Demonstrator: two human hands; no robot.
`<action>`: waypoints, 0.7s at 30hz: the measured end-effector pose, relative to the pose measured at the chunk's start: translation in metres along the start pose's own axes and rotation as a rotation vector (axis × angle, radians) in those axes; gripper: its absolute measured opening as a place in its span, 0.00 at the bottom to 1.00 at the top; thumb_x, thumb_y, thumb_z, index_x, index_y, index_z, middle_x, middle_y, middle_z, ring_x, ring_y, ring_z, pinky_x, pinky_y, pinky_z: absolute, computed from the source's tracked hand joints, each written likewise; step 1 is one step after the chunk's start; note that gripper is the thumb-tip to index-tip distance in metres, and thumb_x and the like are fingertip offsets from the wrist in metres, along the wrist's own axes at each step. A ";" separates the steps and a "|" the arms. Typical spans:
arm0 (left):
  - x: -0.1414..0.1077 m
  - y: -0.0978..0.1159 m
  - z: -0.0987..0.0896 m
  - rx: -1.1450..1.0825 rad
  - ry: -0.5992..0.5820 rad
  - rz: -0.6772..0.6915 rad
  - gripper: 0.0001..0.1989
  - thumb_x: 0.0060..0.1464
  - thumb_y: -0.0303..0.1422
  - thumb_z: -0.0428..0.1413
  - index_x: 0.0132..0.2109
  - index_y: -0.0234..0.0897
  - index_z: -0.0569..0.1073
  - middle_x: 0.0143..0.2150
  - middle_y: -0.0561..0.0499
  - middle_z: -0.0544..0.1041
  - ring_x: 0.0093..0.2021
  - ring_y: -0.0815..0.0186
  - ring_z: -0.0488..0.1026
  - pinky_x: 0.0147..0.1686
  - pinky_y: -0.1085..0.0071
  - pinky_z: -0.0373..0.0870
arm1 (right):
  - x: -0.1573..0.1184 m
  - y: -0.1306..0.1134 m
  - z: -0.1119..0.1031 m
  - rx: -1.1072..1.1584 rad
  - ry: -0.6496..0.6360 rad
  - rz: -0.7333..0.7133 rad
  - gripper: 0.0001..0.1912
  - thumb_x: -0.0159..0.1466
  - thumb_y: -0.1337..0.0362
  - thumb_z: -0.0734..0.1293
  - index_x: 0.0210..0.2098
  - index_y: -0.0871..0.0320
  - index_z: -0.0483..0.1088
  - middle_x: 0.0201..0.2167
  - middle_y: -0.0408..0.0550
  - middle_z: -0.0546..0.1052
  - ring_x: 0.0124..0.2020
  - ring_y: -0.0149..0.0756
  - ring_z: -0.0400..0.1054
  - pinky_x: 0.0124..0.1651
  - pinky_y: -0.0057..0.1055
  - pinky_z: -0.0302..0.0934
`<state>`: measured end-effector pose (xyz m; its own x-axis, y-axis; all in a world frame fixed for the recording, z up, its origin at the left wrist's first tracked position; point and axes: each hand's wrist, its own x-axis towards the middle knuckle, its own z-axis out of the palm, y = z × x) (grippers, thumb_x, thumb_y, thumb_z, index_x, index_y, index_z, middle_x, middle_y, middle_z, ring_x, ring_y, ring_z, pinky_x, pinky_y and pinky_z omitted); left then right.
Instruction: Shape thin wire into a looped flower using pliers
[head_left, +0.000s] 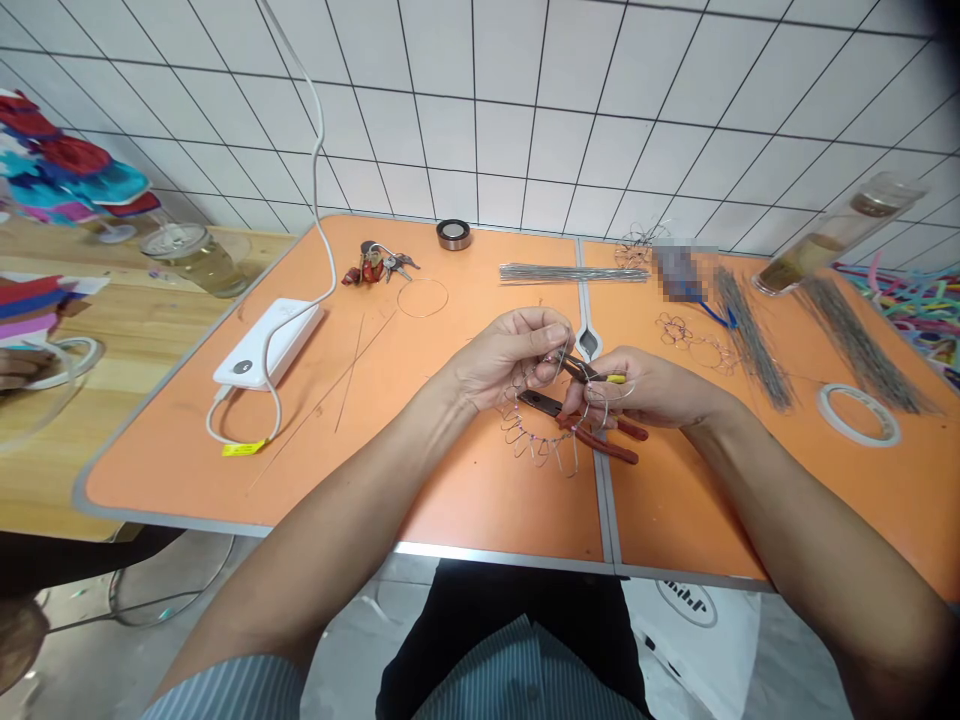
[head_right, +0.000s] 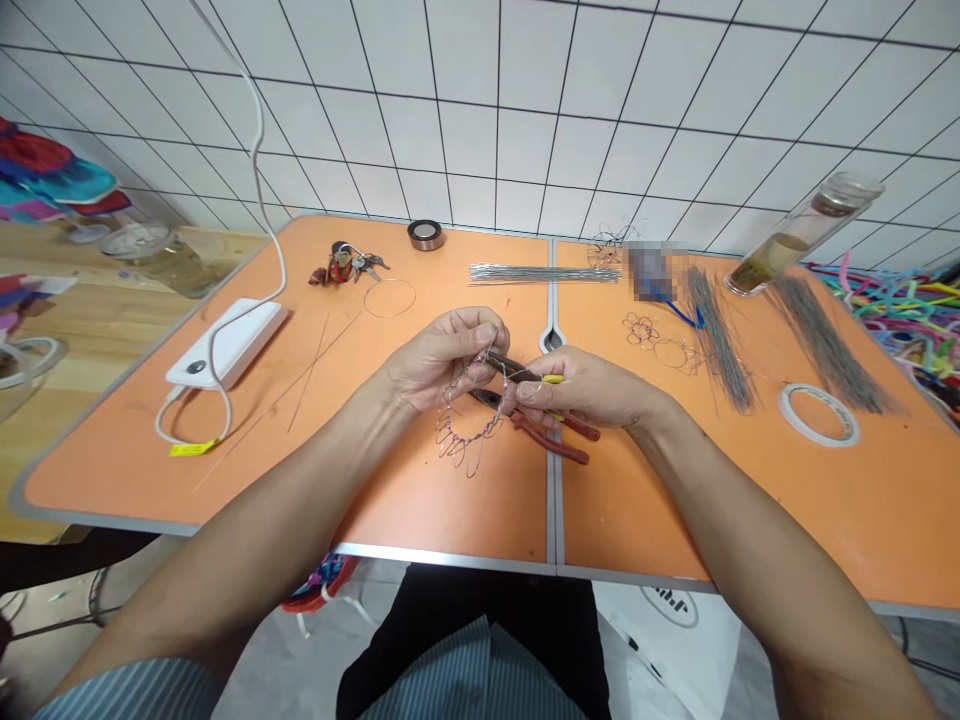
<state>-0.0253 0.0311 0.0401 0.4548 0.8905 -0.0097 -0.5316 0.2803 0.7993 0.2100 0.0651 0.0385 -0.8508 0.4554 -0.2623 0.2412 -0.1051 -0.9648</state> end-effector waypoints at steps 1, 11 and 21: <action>0.000 0.000 0.000 0.000 -0.001 0.001 0.17 0.52 0.36 0.76 0.33 0.32 0.76 0.27 0.56 0.72 0.20 0.77 0.68 0.19 0.82 0.66 | 0.000 0.000 -0.001 -0.007 0.006 0.007 0.26 0.67 0.42 0.77 0.46 0.61 0.85 0.23 0.42 0.73 0.19 0.28 0.64 0.13 0.21 0.56; 0.003 0.000 -0.003 -0.028 -0.058 0.059 0.21 0.48 0.40 0.78 0.34 0.31 0.76 0.26 0.56 0.72 0.20 0.76 0.69 0.18 0.82 0.64 | -0.002 -0.007 -0.003 -0.093 0.027 -0.053 0.24 0.68 0.46 0.77 0.46 0.62 0.85 0.30 0.49 0.81 0.31 0.34 0.76 0.26 0.23 0.66; 0.003 0.000 -0.006 0.032 -0.029 0.159 0.21 0.49 0.41 0.78 0.35 0.32 0.77 0.27 0.56 0.73 0.21 0.77 0.70 0.20 0.82 0.65 | 0.000 0.006 0.000 0.017 -0.028 -0.035 0.28 0.69 0.42 0.75 0.47 0.64 0.83 0.29 0.49 0.81 0.17 0.27 0.66 0.11 0.22 0.55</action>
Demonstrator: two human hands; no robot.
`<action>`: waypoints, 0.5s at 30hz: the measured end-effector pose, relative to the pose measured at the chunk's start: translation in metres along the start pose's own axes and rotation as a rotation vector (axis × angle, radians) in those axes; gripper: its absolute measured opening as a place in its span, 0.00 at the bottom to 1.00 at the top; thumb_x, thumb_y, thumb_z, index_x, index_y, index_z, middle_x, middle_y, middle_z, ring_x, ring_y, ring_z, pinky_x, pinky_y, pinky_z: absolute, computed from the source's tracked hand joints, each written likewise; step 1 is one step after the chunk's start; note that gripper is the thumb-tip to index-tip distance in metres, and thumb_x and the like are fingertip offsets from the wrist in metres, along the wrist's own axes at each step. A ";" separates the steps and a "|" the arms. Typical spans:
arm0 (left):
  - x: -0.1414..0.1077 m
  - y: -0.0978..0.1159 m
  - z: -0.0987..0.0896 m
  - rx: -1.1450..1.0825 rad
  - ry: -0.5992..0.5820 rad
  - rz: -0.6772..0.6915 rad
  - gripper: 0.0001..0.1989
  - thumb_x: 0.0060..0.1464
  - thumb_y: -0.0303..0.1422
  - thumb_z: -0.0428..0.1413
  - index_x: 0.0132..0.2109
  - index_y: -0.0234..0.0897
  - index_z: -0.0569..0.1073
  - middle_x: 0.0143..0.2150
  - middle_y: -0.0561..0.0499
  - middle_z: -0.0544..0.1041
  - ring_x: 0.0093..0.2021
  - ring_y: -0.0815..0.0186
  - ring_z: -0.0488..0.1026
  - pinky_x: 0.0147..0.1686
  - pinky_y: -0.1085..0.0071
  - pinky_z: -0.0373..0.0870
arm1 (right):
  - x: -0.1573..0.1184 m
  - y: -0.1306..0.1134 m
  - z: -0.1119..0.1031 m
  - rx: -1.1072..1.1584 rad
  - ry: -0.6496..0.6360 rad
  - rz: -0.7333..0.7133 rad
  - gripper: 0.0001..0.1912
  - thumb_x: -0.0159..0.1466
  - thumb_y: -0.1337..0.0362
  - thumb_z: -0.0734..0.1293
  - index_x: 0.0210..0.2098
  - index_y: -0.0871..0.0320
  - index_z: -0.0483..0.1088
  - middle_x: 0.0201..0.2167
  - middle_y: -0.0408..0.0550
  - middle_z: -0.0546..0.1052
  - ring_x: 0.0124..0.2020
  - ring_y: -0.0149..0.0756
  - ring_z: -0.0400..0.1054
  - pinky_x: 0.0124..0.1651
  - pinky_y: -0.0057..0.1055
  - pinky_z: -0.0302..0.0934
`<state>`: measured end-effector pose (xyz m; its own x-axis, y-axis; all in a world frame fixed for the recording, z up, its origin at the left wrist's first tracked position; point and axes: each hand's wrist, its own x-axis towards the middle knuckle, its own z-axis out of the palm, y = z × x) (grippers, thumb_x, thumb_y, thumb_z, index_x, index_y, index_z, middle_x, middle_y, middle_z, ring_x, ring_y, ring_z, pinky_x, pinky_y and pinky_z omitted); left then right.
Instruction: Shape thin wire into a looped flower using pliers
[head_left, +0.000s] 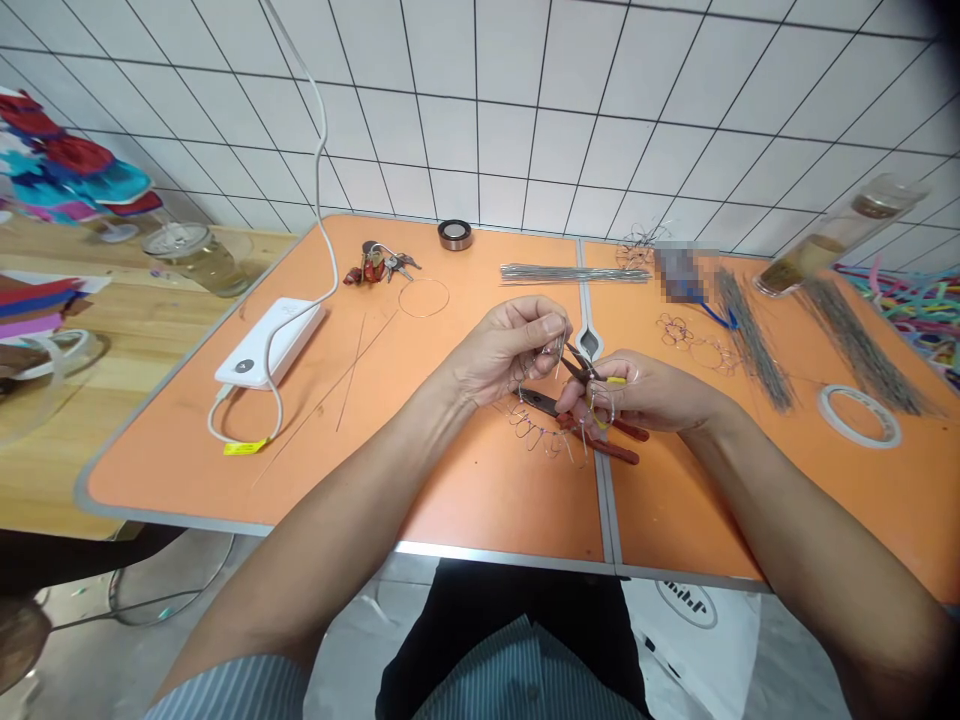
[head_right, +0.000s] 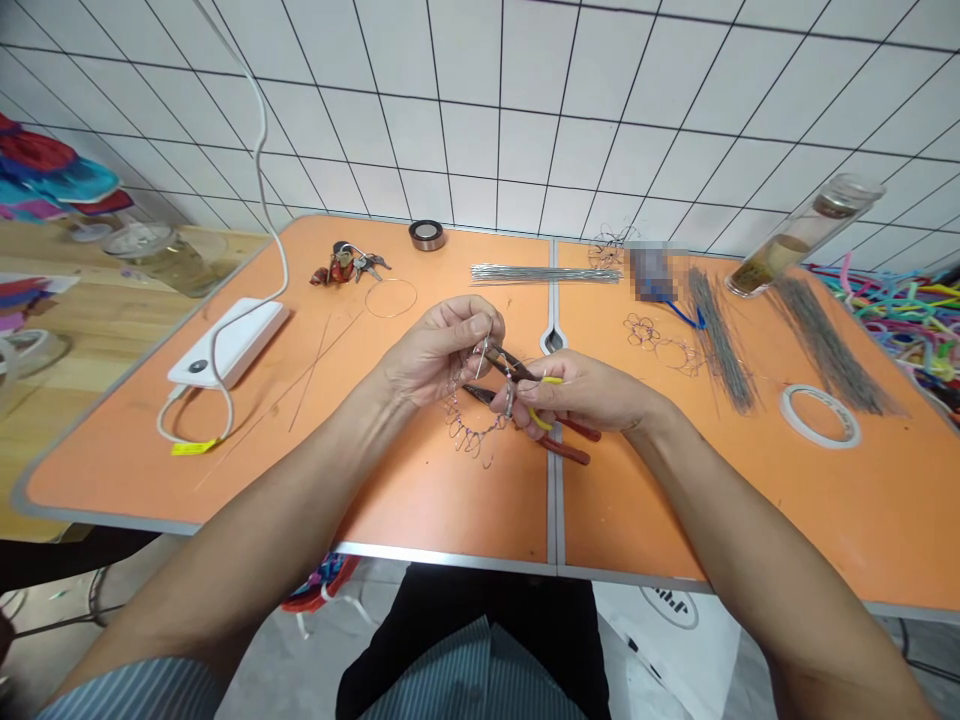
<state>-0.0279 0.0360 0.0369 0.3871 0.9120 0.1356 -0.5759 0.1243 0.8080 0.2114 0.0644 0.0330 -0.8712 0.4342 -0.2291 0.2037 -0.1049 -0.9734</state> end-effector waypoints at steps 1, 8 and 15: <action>0.000 0.000 0.000 0.005 -0.003 0.001 0.21 0.50 0.41 0.77 0.35 0.33 0.77 0.27 0.56 0.73 0.21 0.77 0.70 0.20 0.82 0.65 | 0.000 0.001 0.000 0.000 0.005 0.005 0.29 0.69 0.41 0.74 0.47 0.65 0.83 0.30 0.49 0.81 0.16 0.26 0.65 0.11 0.22 0.55; 0.000 -0.003 -0.002 0.021 -0.008 0.001 0.21 0.50 0.43 0.77 0.36 0.33 0.77 0.29 0.55 0.75 0.21 0.77 0.71 0.20 0.81 0.67 | 0.002 -0.001 0.005 0.092 -0.011 -0.027 0.27 0.70 0.42 0.74 0.49 0.63 0.83 0.27 0.43 0.77 0.14 0.25 0.63 0.08 0.20 0.50; 0.000 -0.002 -0.001 0.003 -0.010 0.012 0.20 0.51 0.41 0.77 0.36 0.33 0.78 0.28 0.56 0.74 0.21 0.77 0.70 0.20 0.82 0.67 | 0.002 0.001 0.004 0.112 -0.001 -0.012 0.28 0.69 0.43 0.76 0.53 0.63 0.83 0.31 0.49 0.82 0.18 0.27 0.69 0.11 0.20 0.51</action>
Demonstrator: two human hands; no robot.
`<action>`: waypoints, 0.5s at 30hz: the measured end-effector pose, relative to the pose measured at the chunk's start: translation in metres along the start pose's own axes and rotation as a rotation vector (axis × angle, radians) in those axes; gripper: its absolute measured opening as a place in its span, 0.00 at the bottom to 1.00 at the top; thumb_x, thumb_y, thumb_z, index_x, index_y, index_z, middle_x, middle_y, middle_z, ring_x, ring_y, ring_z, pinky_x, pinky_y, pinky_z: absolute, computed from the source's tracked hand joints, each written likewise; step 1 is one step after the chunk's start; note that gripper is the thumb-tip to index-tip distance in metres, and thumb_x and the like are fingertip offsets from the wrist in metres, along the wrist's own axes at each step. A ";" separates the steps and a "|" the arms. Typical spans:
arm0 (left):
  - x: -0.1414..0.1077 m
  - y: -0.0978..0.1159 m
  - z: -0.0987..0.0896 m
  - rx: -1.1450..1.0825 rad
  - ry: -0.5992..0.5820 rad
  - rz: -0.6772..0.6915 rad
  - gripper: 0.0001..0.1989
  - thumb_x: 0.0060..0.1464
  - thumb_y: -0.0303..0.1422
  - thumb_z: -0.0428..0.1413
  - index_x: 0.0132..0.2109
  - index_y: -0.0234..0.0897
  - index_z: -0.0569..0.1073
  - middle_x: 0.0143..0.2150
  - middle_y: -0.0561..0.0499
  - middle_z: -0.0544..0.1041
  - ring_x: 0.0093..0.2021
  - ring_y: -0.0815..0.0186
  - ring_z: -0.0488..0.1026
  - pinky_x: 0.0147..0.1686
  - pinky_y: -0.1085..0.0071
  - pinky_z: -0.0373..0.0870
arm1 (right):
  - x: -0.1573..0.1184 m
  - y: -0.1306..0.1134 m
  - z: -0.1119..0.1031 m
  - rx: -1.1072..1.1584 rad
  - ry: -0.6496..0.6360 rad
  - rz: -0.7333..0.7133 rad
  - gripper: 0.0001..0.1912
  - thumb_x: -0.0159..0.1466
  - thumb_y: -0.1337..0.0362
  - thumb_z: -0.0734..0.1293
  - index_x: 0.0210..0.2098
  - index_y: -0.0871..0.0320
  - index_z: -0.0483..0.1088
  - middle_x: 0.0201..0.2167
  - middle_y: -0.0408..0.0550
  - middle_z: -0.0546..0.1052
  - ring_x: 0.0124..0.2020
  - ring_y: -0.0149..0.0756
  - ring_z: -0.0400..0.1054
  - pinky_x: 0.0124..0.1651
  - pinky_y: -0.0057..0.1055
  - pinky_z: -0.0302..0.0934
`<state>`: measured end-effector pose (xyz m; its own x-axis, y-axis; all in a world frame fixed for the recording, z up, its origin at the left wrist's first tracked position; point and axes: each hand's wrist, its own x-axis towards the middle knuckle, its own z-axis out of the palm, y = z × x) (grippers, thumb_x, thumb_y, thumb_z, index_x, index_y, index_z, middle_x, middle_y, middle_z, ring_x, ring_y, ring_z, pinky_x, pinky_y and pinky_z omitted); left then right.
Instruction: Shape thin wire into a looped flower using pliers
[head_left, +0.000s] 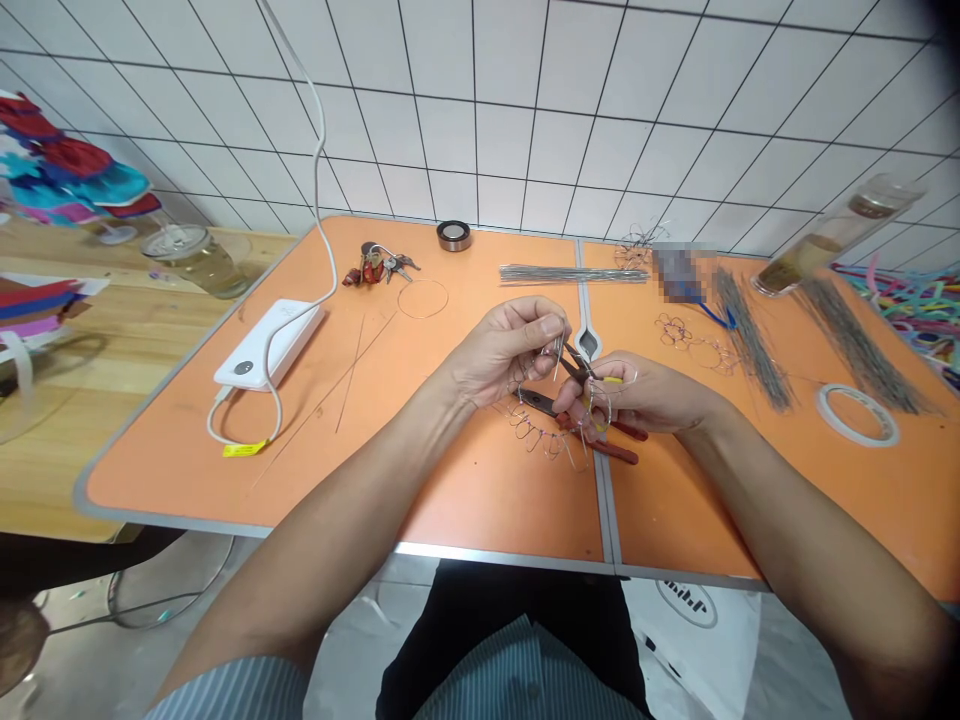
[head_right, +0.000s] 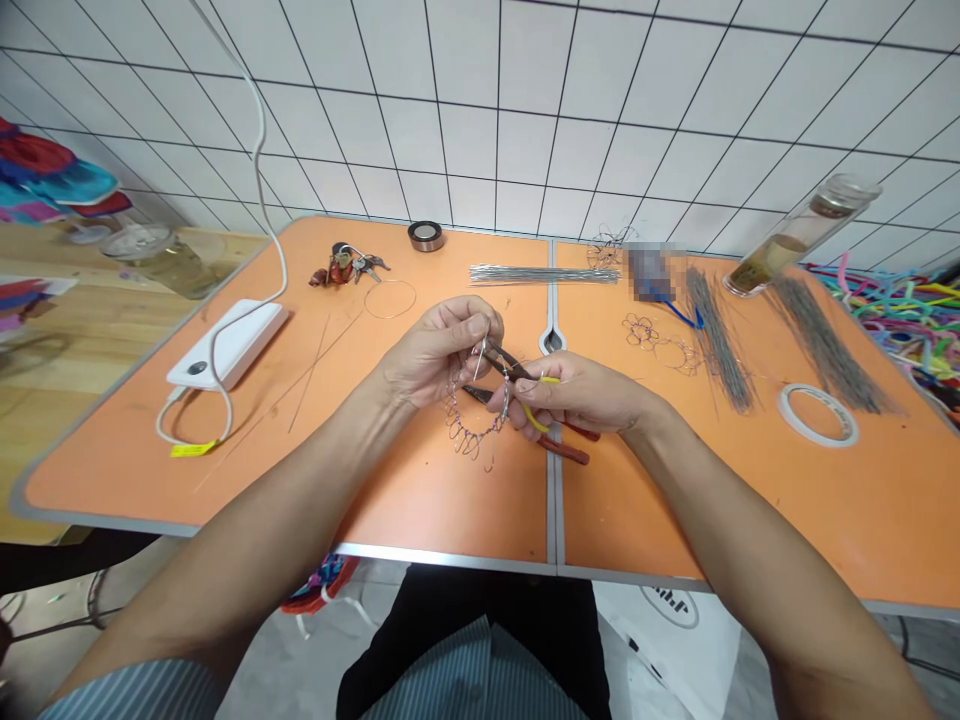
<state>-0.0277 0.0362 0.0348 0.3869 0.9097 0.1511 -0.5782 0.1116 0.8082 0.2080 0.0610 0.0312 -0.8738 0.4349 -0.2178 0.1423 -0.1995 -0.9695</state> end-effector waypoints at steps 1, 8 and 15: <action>0.000 0.000 0.000 0.002 0.000 0.006 0.19 0.52 0.41 0.77 0.36 0.33 0.78 0.28 0.56 0.73 0.21 0.77 0.70 0.21 0.81 0.68 | 0.000 0.000 0.001 0.019 -0.001 -0.004 0.27 0.68 0.45 0.77 0.51 0.63 0.83 0.32 0.50 0.82 0.22 0.29 0.73 0.14 0.20 0.55; 0.000 -0.001 -0.002 0.017 0.011 0.026 0.20 0.52 0.42 0.76 0.36 0.33 0.78 0.28 0.56 0.74 0.21 0.77 0.70 0.21 0.81 0.68 | 0.002 -0.002 0.006 0.068 -0.021 -0.042 0.22 0.68 0.47 0.78 0.46 0.62 0.85 0.28 0.48 0.81 0.25 0.30 0.75 0.22 0.21 0.63; 0.000 0.000 0.001 0.024 0.031 0.005 0.22 0.49 0.43 0.77 0.36 0.34 0.77 0.28 0.56 0.74 0.21 0.76 0.70 0.20 0.81 0.67 | 0.004 -0.003 0.008 0.099 -0.034 -0.053 0.23 0.69 0.46 0.77 0.46 0.63 0.85 0.26 0.47 0.79 0.22 0.29 0.72 0.19 0.20 0.59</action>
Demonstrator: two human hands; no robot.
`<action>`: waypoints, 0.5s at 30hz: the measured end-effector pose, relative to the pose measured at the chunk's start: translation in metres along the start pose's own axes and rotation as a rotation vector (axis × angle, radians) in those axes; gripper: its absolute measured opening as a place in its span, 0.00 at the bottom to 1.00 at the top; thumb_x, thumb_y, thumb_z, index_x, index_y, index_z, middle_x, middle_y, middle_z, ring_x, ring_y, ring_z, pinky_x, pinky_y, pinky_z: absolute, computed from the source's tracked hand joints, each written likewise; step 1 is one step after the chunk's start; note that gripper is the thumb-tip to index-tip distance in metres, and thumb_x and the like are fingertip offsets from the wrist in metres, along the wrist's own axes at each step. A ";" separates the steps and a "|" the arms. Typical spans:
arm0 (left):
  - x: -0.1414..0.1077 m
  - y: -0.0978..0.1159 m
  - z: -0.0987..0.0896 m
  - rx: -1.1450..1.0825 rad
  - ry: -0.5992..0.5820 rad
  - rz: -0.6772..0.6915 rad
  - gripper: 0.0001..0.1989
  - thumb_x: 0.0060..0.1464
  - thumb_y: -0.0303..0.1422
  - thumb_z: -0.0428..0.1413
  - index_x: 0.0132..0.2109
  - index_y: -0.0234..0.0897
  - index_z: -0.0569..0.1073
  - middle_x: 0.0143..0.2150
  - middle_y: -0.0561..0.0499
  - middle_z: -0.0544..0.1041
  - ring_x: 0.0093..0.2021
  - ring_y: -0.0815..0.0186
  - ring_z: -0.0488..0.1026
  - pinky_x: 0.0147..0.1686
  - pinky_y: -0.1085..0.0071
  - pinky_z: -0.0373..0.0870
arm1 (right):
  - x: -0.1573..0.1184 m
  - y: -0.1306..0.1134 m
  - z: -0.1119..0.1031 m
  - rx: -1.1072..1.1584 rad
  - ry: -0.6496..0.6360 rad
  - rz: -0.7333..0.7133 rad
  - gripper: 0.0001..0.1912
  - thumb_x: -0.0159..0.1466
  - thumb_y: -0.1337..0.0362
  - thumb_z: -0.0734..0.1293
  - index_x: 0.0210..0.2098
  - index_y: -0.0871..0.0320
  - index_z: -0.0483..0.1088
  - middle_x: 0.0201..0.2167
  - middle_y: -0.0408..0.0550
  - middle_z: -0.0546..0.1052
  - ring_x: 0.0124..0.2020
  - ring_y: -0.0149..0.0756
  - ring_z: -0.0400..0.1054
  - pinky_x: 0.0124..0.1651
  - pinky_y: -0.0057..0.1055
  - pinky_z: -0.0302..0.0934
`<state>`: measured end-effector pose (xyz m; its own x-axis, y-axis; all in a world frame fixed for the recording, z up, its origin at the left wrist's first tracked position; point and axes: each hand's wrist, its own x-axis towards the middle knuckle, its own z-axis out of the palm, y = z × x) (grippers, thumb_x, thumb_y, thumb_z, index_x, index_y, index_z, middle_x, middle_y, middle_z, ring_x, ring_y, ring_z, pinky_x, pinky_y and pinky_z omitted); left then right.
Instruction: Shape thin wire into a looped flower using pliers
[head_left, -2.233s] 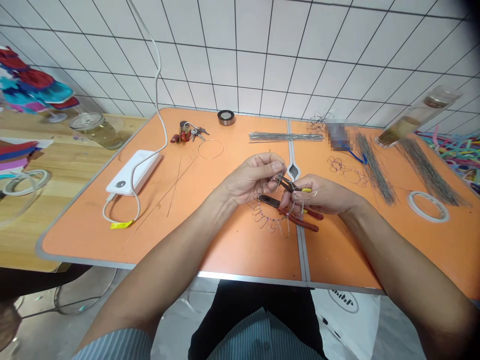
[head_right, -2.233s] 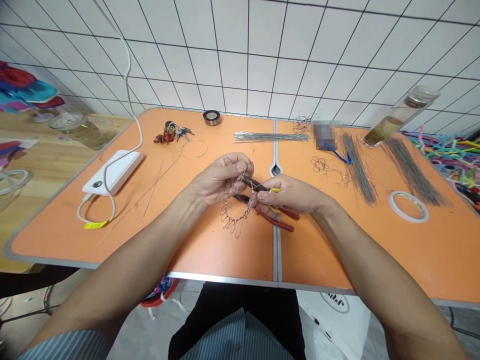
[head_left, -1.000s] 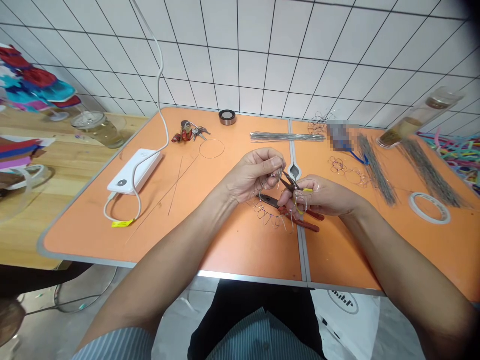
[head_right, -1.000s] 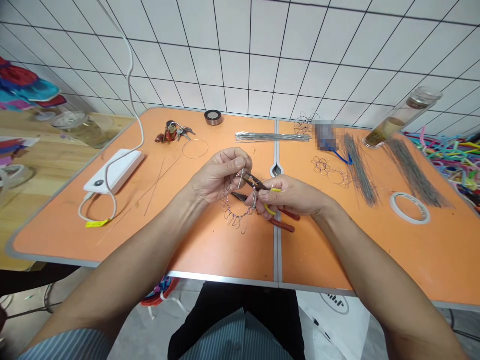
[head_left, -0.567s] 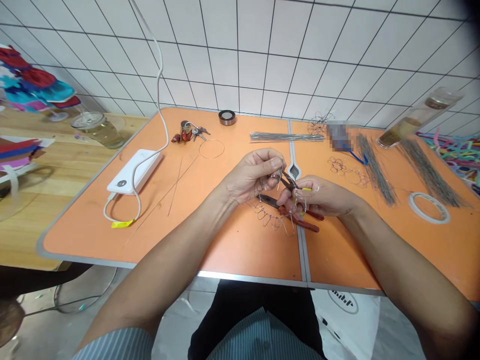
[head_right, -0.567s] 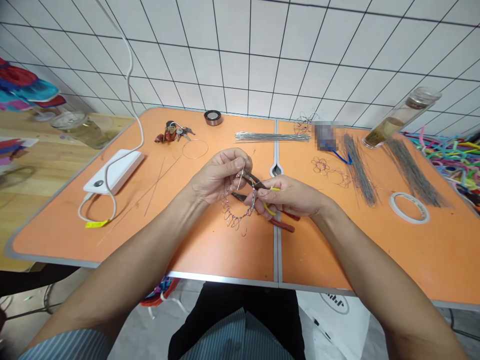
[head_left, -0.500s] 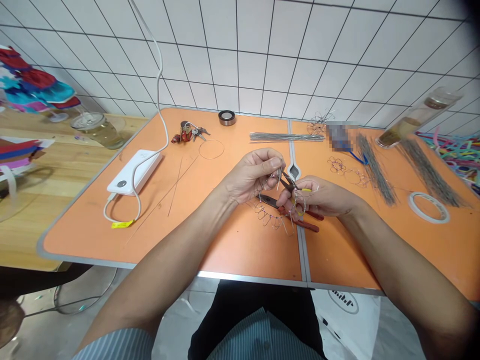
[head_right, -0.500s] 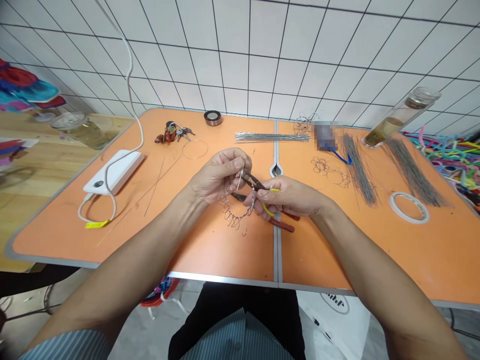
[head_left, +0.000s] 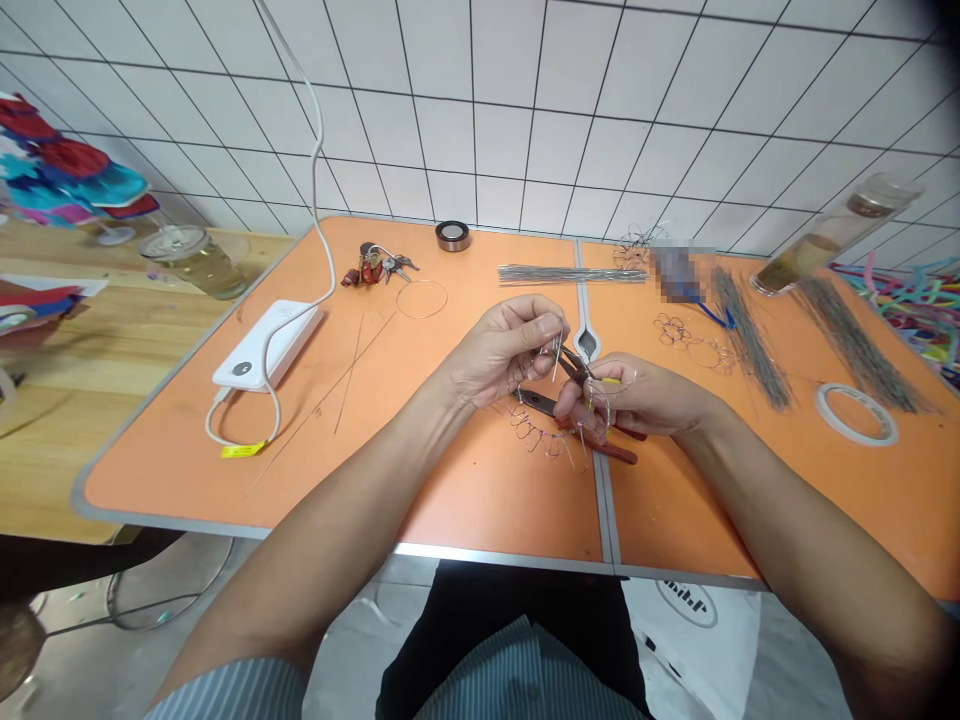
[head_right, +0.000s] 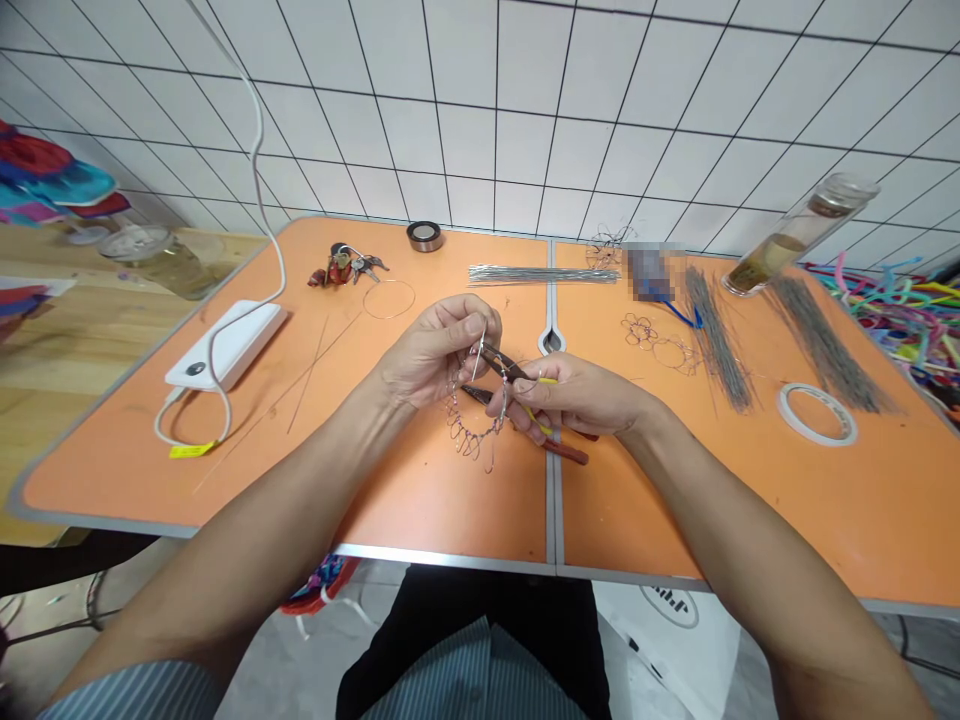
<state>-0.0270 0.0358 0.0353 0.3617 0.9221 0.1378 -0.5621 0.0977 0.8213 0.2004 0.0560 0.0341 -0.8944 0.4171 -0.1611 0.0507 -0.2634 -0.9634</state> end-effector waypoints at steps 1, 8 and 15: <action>0.000 0.000 0.000 0.000 0.000 0.003 0.22 0.49 0.43 0.77 0.36 0.34 0.77 0.27 0.56 0.73 0.21 0.76 0.70 0.20 0.81 0.67 | 0.000 0.000 0.000 -0.003 0.000 0.002 0.23 0.69 0.46 0.77 0.46 0.63 0.85 0.27 0.47 0.80 0.23 0.29 0.73 0.19 0.20 0.59; 0.000 0.001 0.000 -0.021 -0.006 0.018 0.20 0.51 0.42 0.77 0.36 0.33 0.77 0.27 0.56 0.74 0.21 0.77 0.70 0.21 0.81 0.67 | 0.000 0.002 -0.002 0.006 -0.022 -0.019 0.23 0.71 0.47 0.75 0.46 0.63 0.85 0.26 0.47 0.78 0.23 0.28 0.72 0.21 0.21 0.59; 0.000 0.001 0.000 -0.023 0.009 -0.002 0.21 0.49 0.42 0.77 0.36 0.33 0.77 0.28 0.56 0.74 0.21 0.76 0.71 0.21 0.80 0.66 | 0.002 0.005 0.002 0.121 -0.076 -0.070 0.19 0.73 0.52 0.74 0.46 0.64 0.84 0.25 0.45 0.76 0.21 0.27 0.67 0.24 0.25 0.64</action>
<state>-0.0278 0.0358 0.0359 0.3563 0.9250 0.1316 -0.5787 0.1079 0.8084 0.1979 0.0541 0.0297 -0.9250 0.3727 -0.0736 -0.0626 -0.3405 -0.9381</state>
